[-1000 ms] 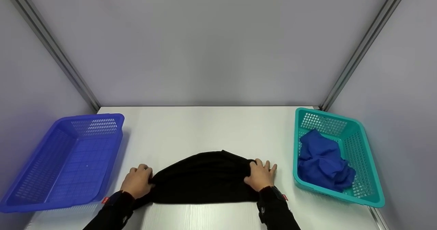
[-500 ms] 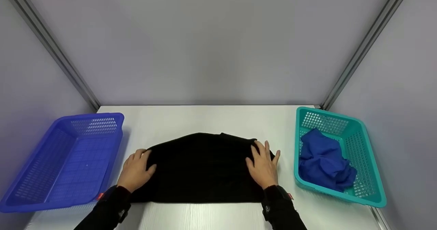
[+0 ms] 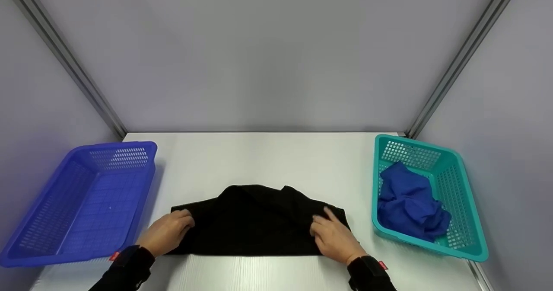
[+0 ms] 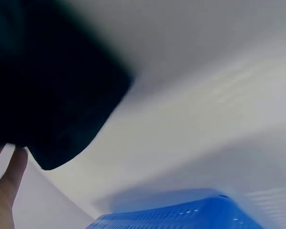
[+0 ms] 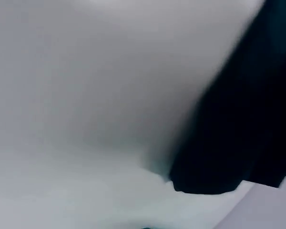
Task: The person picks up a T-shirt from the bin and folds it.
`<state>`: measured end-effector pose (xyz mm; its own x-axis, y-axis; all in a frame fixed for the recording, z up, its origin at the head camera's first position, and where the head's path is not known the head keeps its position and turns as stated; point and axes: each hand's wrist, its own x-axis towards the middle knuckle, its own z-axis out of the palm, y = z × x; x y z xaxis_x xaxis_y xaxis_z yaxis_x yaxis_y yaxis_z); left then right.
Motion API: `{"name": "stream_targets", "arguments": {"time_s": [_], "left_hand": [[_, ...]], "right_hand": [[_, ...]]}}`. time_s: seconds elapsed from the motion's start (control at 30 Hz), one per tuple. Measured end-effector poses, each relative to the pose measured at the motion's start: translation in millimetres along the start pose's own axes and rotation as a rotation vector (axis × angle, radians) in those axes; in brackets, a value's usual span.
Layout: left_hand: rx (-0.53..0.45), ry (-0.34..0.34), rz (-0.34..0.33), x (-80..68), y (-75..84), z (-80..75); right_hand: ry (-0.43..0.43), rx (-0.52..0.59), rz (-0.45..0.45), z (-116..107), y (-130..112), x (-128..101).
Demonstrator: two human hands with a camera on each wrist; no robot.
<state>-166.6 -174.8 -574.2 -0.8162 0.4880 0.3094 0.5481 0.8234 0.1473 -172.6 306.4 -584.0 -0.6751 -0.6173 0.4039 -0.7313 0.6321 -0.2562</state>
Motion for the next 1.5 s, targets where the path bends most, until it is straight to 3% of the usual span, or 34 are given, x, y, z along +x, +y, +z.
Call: {"name": "stream_targets", "arguments": {"time_s": [0.1,0.2,0.33,0.5,0.8,0.93,1.03,1.13,1.23,1.33,1.5], "left_hand": [[-0.004,-0.075,-0.014,-5.4,1.4,6.6],[-0.031,-0.136,-0.083,-7.3,4.2,11.8],[-0.047,-0.194,-0.180,-6.5,9.0,15.9],[-0.016,-0.163,-0.201,-4.2,13.1,18.5],[-0.019,-0.143,-0.209,-2.9,10.7,17.7],[-0.032,-0.107,-0.213,-1.3,9.0,13.6],[0.013,-0.031,-0.224,2.5,6.3,8.0],[0.058,0.056,-0.282,12.0,2.6,-0.7],[0.031,0.106,-0.378,25.1,0.0,-13.0],[-0.042,0.154,-0.444,38.5,-2.9,-25.5],[-0.208,0.255,-0.532,57.3,-10.4,-40.6]], "right_hand": [[-0.062,0.077,0.198,4,-9,0],[-0.019,0.104,0.413,8,-14,9],[0.045,0.056,0.553,16,-16,23],[-0.030,0.057,0.678,23,-13,33],[-0.083,0.029,0.755,29,-8,41],[-0.036,0.091,0.758,27,-7,45],[0.050,0.121,0.744,22,-5,51],[0.145,0.157,0.760,11,0,61],[0.197,0.250,0.812,-5,4,73],[0.215,0.326,0.866,-22,7,86],[0.267,0.311,0.877,-49,10,106]]}}
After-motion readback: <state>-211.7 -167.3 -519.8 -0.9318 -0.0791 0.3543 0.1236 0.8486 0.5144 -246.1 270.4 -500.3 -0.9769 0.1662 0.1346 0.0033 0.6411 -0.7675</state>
